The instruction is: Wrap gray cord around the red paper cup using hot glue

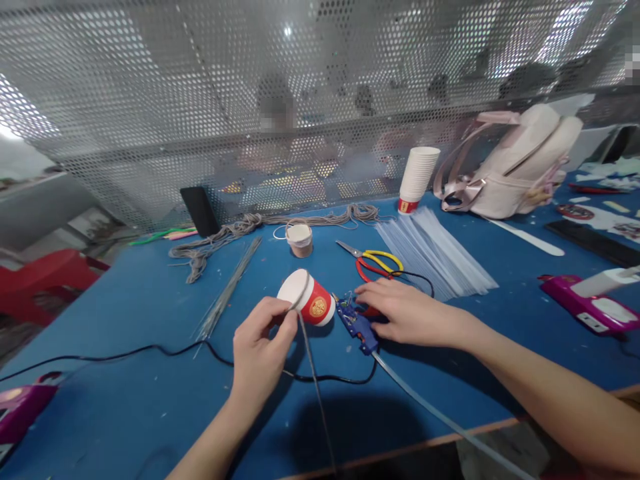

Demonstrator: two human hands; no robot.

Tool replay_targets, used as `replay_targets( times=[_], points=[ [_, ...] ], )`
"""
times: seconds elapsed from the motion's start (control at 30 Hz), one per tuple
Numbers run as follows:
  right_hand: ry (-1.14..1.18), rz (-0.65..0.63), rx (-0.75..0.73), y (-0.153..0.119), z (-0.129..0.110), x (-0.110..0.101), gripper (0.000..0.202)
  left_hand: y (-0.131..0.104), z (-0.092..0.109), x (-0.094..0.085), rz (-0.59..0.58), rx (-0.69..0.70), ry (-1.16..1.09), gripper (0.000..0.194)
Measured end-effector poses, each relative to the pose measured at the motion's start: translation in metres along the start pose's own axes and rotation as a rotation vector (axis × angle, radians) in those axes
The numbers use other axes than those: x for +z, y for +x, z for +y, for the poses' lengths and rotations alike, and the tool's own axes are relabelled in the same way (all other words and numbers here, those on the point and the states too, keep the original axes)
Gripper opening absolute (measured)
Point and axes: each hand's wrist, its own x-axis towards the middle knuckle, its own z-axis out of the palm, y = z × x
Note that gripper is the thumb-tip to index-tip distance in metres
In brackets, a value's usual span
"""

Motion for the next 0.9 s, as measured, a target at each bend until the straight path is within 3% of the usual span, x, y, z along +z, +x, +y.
replay_targets(
  times=[0.1, 0.27, 0.4, 0.5, 0.63, 0.7, 0.9],
  points=[
    [0.352, 0.128, 0.11, 0.003, -0.025, 0.0, 0.018, 0.0, 0.001, 0.0, 0.0, 0.038, 0.034, 0.012],
    [1.239, 0.009, 0.314, 0.019, -0.067, 0.02, 0.019, -0.001, 0.002, 0.0, 0.025, 0.153, 0.082, 0.01],
    [1.683, -0.09, 0.403, 0.027, -0.081, 0.034, 0.038, -0.001, 0.001, 0.0, 0.026, 0.203, 0.106, 0.012],
    [1.522, -0.033, 0.332, 0.026, -0.079, 0.035, 0.03, -0.001, 0.002, 0.0, 0.027, 0.213, 0.113, 0.011],
    [0.827, 0.395, 0.034, 0.026, -0.067, 0.032, 0.007, -0.002, 0.004, 0.001, -0.019, 0.163, 0.105, 0.011],
    [0.551, 0.542, -0.098, 0.027, -0.06, 0.031, 0.008, -0.002, 0.006, 0.002, -0.04, 0.119, 0.088, 0.011],
    [0.231, 0.648, -0.271, 0.032, -0.049, 0.031, 0.018, 0.0, 0.009, 0.003, -0.07, -0.004, 0.04, 0.012]
  ],
)
